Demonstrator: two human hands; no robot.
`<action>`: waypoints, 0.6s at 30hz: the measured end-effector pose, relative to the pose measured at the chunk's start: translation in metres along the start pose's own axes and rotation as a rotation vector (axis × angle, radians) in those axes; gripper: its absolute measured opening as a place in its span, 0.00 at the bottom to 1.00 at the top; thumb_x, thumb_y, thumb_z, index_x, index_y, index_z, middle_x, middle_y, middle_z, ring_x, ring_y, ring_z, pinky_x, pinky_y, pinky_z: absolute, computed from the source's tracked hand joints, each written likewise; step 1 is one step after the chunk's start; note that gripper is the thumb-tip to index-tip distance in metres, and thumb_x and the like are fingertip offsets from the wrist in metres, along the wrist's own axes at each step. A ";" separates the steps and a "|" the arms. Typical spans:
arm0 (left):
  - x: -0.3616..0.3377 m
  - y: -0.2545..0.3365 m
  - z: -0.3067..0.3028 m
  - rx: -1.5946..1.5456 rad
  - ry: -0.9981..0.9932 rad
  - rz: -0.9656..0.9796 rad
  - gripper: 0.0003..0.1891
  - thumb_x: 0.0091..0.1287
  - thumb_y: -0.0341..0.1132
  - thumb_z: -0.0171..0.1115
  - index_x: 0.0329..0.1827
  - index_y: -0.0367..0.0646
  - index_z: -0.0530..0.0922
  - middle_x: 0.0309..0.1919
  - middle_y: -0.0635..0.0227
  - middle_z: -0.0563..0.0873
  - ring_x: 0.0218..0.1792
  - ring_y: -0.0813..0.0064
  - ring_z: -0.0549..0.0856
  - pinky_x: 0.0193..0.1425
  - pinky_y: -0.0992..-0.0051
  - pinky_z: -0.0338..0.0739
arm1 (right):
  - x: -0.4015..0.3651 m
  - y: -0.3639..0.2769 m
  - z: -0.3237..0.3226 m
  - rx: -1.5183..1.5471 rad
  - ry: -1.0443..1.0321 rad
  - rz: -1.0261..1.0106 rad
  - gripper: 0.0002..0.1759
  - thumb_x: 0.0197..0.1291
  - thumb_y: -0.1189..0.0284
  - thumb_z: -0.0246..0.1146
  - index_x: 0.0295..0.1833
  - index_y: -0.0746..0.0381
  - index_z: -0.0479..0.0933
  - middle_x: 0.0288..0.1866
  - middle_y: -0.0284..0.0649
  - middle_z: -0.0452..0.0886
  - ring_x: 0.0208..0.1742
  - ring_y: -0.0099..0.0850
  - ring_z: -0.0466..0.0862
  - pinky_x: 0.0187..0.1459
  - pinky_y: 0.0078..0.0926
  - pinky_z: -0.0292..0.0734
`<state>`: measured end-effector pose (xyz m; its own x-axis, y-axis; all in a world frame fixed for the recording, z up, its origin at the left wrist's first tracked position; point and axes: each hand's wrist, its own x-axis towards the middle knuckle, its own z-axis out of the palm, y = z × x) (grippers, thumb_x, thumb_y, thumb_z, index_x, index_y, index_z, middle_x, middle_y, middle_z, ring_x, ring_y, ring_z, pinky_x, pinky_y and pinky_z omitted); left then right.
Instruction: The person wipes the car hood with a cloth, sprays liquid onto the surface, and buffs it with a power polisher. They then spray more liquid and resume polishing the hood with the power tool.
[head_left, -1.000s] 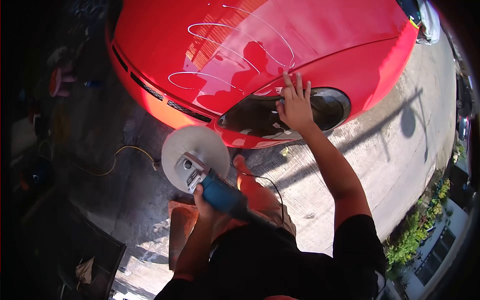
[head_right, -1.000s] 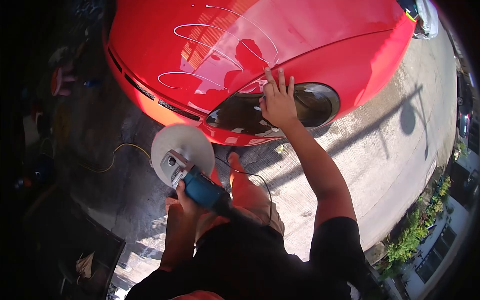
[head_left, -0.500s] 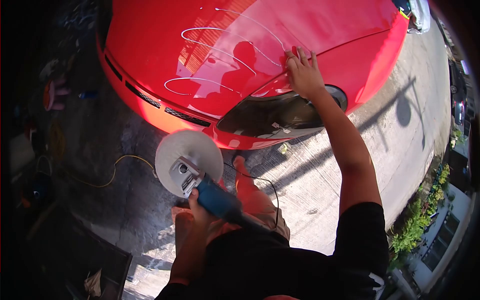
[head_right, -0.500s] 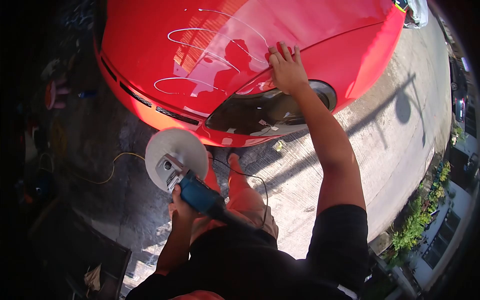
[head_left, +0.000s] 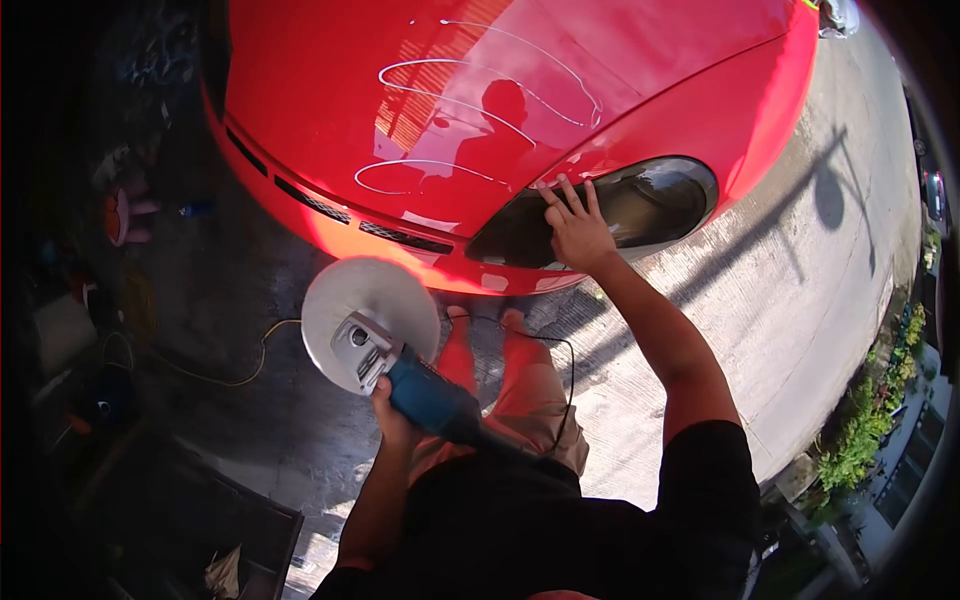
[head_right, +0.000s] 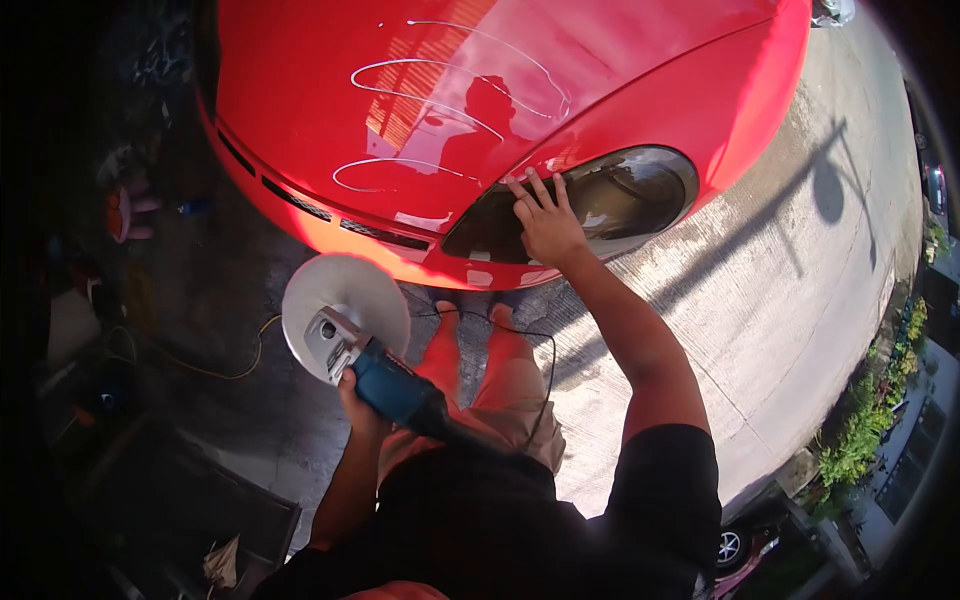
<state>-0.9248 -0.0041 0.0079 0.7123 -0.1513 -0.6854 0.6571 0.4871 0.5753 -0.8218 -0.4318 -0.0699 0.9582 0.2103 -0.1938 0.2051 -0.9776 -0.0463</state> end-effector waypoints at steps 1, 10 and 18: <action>0.000 0.006 0.003 0.015 -0.007 0.016 0.42 0.76 0.67 0.60 0.77 0.37 0.74 0.60 0.52 0.88 0.57 0.56 0.91 0.64 0.56 0.87 | -0.002 0.000 0.000 -0.005 0.023 0.025 0.22 0.62 0.66 0.69 0.60 0.60 0.76 0.94 0.41 0.57 0.95 0.54 0.48 0.89 0.73 0.40; 0.013 0.001 0.001 0.049 -0.122 -0.039 0.44 0.75 0.67 0.62 0.79 0.37 0.72 0.62 0.51 0.87 0.60 0.53 0.90 0.65 0.53 0.87 | -0.027 0.001 -0.021 -0.142 0.006 0.247 0.19 0.64 0.69 0.66 0.58 0.61 0.75 0.96 0.43 0.52 0.96 0.57 0.40 0.86 0.79 0.35; 0.049 -0.017 0.068 -0.077 -0.558 -0.192 0.41 0.73 0.61 0.69 0.77 0.37 0.73 0.62 0.52 0.87 0.60 0.57 0.90 0.64 0.58 0.88 | -0.021 -0.117 -0.077 2.427 0.172 0.796 0.16 0.72 0.65 0.74 0.56 0.55 0.76 0.61 0.39 0.86 0.63 0.32 0.86 0.60 0.37 0.82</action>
<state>-0.8846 -0.0783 -0.0052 0.6179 -0.6622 -0.4240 0.7823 0.4637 0.4159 -0.8507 -0.3225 0.0153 0.7390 -0.1077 -0.6651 -0.3325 0.8002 -0.4990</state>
